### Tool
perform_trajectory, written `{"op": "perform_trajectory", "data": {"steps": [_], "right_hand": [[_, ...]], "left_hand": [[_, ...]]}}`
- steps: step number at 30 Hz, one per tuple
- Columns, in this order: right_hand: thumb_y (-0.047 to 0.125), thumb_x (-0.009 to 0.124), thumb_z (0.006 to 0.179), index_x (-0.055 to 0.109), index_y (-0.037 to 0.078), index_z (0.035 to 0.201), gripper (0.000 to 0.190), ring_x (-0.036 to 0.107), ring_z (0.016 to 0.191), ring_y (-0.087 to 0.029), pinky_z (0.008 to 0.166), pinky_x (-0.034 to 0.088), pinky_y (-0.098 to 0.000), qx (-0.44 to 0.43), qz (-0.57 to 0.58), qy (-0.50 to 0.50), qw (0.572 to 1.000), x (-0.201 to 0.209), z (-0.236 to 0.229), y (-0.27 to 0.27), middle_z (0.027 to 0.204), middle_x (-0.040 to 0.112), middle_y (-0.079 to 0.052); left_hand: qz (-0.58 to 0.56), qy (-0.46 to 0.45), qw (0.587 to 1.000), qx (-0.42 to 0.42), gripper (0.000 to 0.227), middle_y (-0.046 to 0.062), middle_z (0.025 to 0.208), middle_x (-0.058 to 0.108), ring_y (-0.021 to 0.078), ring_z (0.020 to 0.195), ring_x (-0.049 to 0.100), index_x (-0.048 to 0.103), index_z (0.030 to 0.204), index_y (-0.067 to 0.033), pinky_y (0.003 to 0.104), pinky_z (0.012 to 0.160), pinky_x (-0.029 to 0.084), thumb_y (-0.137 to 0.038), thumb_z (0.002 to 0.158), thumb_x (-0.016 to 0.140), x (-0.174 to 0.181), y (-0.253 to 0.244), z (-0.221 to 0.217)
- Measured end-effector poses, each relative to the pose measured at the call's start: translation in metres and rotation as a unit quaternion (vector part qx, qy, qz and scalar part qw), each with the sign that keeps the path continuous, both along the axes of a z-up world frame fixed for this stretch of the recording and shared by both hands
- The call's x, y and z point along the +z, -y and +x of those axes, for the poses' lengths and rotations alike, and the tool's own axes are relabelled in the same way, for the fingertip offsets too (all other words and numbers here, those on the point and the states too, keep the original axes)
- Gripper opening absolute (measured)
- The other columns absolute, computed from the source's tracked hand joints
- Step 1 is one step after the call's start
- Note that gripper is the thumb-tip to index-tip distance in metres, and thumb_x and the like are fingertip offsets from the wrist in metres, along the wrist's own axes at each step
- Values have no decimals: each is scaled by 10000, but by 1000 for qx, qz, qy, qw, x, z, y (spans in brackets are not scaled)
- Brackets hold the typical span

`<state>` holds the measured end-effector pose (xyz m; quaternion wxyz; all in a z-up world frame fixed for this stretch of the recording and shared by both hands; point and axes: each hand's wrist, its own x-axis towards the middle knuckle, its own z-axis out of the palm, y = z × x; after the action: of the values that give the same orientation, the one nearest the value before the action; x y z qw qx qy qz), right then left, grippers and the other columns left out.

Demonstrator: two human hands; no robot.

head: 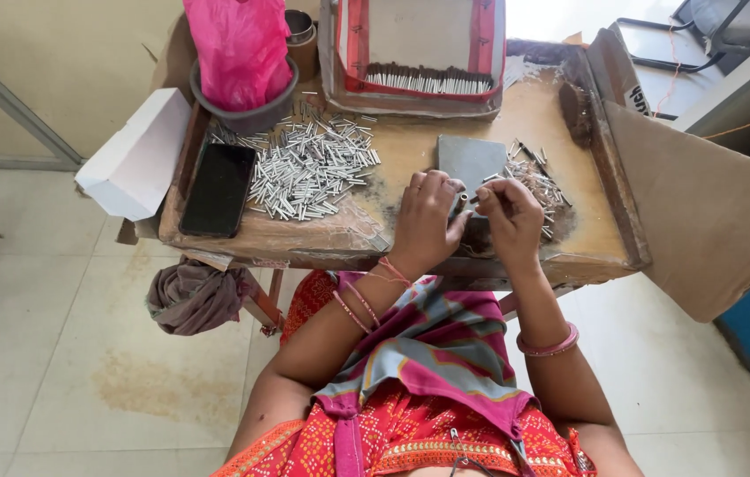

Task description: Assembling small metal rods into a base at a workbench.

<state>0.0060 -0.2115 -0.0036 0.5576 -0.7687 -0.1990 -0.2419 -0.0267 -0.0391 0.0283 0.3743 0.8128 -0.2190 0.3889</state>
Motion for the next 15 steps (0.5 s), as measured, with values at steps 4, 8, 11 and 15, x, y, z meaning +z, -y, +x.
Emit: {"op": "perform_trajectory", "data": {"steps": [4,8,11,15], "right_hand": [[83,658,1045,656,9,1022,77,636,789,-55,707,539,-215,75,196,-69,975,0,-20,-5,932,676,2],[98,645,1071,643,2,1042,101,595,778,-50,700,491,-199,111,294,-105,943,-8,-36,-10,916,654,-1],[102,631,1084,631,5,1054,102,592,782,-64,708,491,-216,125,331,-102,930,-1,-47,-16,916,642,-14],[106,606,1107,609,20,1064,96,603,777,-93,726,541,-269,184,390,-71,899,-1,-56,-9,926,627,-36]], "left_hand": [[-79,-6,995,-64,333,180,1110,566,347,1055,547,572,1154,-14,463,919,472,-97,870,723,-5,13,-18],[-203,-56,968,-138,125,130,1013,601,282,934,625,603,1064,-26,378,816,520,-62,965,671,-10,19,-26],[-246,-79,951,-168,52,103,926,610,232,818,636,612,997,-33,333,730,517,-42,975,657,-5,18,-31],[-250,-60,954,-156,62,81,881,583,166,785,574,602,979,-28,297,727,480,-2,964,656,-9,9,-36]]}}
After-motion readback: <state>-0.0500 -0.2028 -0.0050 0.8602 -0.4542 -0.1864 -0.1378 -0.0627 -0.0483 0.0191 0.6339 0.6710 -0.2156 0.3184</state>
